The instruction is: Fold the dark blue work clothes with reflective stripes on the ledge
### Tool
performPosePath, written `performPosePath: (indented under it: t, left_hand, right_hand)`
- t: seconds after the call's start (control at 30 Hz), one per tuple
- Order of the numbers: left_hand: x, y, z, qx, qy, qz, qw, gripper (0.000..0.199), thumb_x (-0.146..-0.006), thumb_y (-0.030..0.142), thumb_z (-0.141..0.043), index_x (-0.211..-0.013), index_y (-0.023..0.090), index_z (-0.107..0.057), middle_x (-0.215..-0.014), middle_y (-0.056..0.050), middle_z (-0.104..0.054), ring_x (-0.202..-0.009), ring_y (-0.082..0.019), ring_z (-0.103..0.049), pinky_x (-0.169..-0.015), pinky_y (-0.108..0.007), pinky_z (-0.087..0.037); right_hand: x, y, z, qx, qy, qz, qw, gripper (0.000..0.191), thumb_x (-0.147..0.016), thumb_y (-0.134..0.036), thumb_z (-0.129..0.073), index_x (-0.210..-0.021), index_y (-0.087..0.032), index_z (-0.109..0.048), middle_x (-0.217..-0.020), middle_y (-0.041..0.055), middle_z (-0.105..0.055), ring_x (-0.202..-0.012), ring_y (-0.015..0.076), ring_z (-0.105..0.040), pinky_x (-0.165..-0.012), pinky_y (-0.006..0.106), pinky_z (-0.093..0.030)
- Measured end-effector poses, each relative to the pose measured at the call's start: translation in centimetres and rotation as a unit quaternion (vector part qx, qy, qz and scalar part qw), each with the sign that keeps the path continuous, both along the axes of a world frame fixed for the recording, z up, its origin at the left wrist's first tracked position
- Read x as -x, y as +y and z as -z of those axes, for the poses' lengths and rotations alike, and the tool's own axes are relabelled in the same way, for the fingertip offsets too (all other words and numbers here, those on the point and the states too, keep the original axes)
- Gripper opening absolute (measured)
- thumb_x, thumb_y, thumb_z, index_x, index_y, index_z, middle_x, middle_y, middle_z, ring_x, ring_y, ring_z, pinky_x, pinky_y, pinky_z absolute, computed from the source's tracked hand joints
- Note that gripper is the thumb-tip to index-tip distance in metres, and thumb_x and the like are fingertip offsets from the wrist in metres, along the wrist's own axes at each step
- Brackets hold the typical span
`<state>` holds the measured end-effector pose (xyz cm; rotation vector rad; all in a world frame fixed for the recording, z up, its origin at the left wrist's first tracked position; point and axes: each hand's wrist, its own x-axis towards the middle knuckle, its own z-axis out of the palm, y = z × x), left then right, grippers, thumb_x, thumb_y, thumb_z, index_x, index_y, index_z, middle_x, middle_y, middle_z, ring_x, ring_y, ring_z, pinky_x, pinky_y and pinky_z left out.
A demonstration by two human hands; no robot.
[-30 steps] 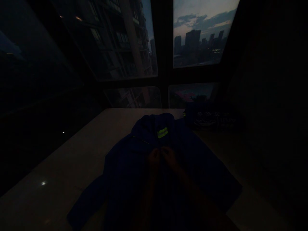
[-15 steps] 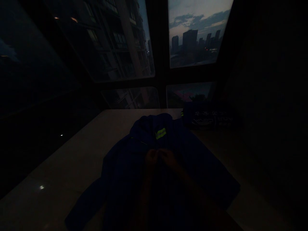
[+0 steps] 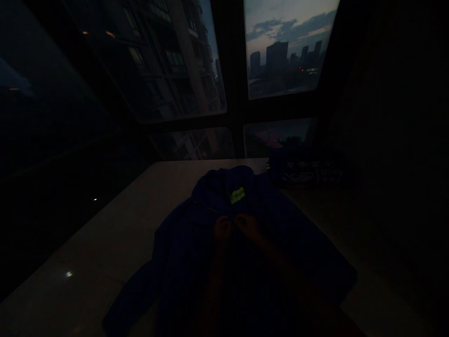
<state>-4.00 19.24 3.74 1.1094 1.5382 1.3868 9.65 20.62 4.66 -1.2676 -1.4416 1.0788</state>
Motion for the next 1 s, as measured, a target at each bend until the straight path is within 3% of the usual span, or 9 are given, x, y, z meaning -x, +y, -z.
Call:
performPosePath:
  t: [0.27, 0.47, 0.67, 0.77, 0.87, 1.0]
  left_hand:
    - [-0.7, -0.5, -0.8, 0.006, 0.001, 0.007, 1.0, 0.037, -0.066, 0.04, -0.068, -0.096, 0.021, -0.061, -0.078, -0.003, -0.071, -0.074, -0.018, -0.069, -0.068, -0.028, -0.053]
    - [-1.4, -0.7, -1.3, 0.009, 0.015, -0.009, 1.0, 0.032, -0.065, 0.041, -0.073, -0.089, 0.021, -0.063, -0.08, -0.004, -0.072, -0.079, -0.019, -0.069, -0.073, -0.031, -0.053]
    - [0.1, 0.0, -0.9, 0.045, -0.066, -0.021, 0.997, 0.041, -0.069, 0.046, -0.068, -0.097, 0.017, -0.061, -0.085, -0.011, -0.075, -0.072, -0.021, -0.072, -0.066, -0.034, -0.057]
    - [2.1, 1.3, -1.5, 0.043, -0.097, -0.05, 0.993, 0.046, -0.072, 0.047, -0.064, -0.105, 0.017, -0.056, -0.094, -0.013, -0.075, -0.072, -0.019, -0.073, -0.067, -0.033, -0.058]
    - [3.9, 3.0, -2.6, 0.03, -0.083, -0.081, 0.993, 0.045, -0.074, 0.042, -0.064, -0.11, 0.017, -0.056, -0.101, -0.012, -0.075, -0.074, -0.016, -0.073, -0.068, -0.029, -0.057]
    - [4.9, 5.2, -3.6, 0.035, -0.021, -0.104, 0.994, 0.032, -0.071, 0.03, -0.069, -0.098, 0.015, -0.061, -0.082, -0.007, -0.074, -0.067, -0.016, -0.07, -0.064, -0.028, -0.053]
  right_hand:
    - [-0.1, 1.1, -0.3, 0.026, 0.008, -0.019, 0.999, 0.02, -0.076, -0.039, -0.062, -0.075, -0.021, -0.072, -0.076, 0.0031, -0.074, -0.072, 0.018, -0.065, -0.068, 0.027, -0.048]
    - [-0.3, 2.3, 0.0, 0.075, 0.019, -0.038, 0.996, 0.027, -0.075, -0.04, -0.06, -0.057, -0.019, -0.063, -0.057, -0.0002, -0.065, -0.054, 0.0133, -0.056, -0.055, 0.024, -0.044]
    - [-0.5, 1.9, -0.3, 0.065, -0.043, -0.018, 0.997, 0.026, -0.076, -0.037, -0.058, -0.058, -0.019, -0.063, -0.058, 0.0002, -0.066, -0.056, 0.0141, -0.057, -0.055, 0.024, -0.043]
    - [-0.1, 2.2, -1.7, 0.033, -0.097, 0.01, 0.995, 0.026, -0.081, -0.037, -0.056, -0.066, -0.021, -0.068, -0.07, 0.0046, -0.071, -0.067, 0.0177, -0.063, -0.065, 0.026, -0.045]
    - [1.2, 3.1, -3.8, -0.002, -0.139, 0.036, 0.99, 0.025, -0.087, -0.037, -0.053, -0.089, -0.022, -0.073, -0.095, 0.01, -0.075, -0.091, 0.0222, -0.067, -0.08, 0.03, -0.045]
    - [3.4, 5.0, -5.3, -0.01, -0.166, 0.056, 0.985, 0.03, -0.086, -0.038, -0.057, -0.105, -0.02, -0.071, -0.113, 0.0167, -0.071, -0.106, 0.0289, -0.064, -0.091, 0.038, -0.043]
